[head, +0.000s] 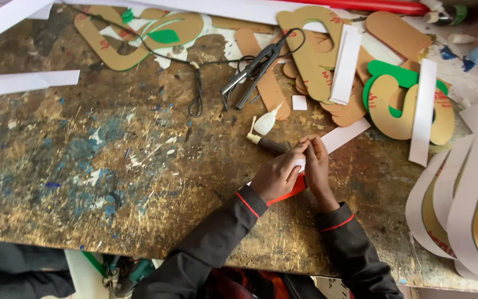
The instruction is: The person cuts a red and white shaped sign with a utility knife, then applies glue to its edges using a small bottle. They press the glued edges together to assemble the sign and place it on a stack of similar signs. Finally, they pick up a wooden letter and apply glue to it.
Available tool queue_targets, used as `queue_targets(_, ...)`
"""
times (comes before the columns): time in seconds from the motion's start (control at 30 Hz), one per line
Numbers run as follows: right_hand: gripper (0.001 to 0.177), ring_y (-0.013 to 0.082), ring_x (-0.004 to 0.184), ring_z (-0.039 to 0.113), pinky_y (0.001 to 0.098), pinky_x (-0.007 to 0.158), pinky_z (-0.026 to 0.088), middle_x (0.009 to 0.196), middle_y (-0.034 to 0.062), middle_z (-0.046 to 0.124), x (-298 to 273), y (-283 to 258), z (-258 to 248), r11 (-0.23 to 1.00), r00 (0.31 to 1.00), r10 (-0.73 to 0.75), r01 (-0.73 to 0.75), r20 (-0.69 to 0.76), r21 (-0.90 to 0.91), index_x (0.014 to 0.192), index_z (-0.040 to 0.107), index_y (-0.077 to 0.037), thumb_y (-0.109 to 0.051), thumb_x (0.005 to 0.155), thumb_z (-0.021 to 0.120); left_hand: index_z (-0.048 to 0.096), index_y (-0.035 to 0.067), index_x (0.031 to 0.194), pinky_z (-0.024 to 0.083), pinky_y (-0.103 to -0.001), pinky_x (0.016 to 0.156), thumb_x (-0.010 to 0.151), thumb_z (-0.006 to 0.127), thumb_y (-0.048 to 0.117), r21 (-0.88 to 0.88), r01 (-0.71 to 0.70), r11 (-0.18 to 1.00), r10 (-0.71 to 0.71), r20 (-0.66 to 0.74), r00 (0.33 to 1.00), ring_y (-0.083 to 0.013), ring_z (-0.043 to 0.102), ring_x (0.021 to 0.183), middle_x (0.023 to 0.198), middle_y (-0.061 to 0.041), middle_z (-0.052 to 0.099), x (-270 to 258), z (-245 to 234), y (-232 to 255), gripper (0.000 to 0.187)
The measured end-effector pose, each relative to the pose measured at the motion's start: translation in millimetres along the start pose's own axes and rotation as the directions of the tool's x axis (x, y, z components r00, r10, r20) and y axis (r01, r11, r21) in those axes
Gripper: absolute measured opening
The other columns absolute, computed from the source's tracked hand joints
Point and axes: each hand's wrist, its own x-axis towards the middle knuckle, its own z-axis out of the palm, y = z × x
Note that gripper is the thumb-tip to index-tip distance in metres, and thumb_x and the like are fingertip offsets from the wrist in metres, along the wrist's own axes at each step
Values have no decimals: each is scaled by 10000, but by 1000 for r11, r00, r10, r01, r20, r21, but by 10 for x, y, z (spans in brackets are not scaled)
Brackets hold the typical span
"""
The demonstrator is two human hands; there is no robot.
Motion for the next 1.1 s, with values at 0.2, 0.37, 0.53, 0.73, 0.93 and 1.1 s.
queue_targets(0.2,585,464,1021,737,567,906,587,1096,185,760,80,-217,206,634,943,-179,329,282,-699,1379,745,-113,-425,933,958,692,100,1250,631,-537,850,1012,827,192,191,220,957,-165,-267,949,-430,803,1005,1063,-185,789,393,-209,-896,288)
queue_targets(0.37,497,328,1130,734,468,981,593,1155,81,788,161,27,-68,430,916,-168,401,365,-809,1292,807,-147,-397,887,948,704,100,1310,648,-484,984,1096,739,170,-205,478,854,-517,-231,824,-372,822,1109,1182,-173,831,456,-216,-1580,228)
queue_targets(0.53,492,499,1129,747,589,1011,587,1183,195,777,142,-474,-262,635,952,-233,303,198,-710,1326,784,-82,-119,865,952,657,89,1296,663,-515,1032,1115,720,134,-216,533,818,-567,-155,809,-419,791,1180,1222,-196,790,252,-176,-1743,197)
queue_targets(0.73,488,463,1130,748,581,1030,571,1159,226,772,269,-368,-542,651,960,-279,172,-22,-740,1360,767,-9,-207,970,984,658,130,1265,601,-525,1064,1048,847,340,39,466,884,-460,-113,881,-349,776,1159,1168,-107,761,224,13,-1667,356)
queue_targets(0.93,364,459,1317,650,646,1105,534,1313,184,676,269,-494,-499,595,927,-374,214,-32,-775,1375,731,-7,-153,1099,918,741,175,1088,600,-468,928,1035,850,445,158,379,912,-400,130,907,-254,796,933,944,-14,789,249,-66,-1403,296)
queue_targets(1.1,77,326,1007,731,483,970,566,990,57,722,134,-524,-281,613,906,-424,271,-20,-743,1122,859,-135,-149,1081,922,689,100,1154,623,-611,892,784,999,521,231,303,925,-380,507,773,-463,782,1088,1067,-207,793,133,-92,-342,640)
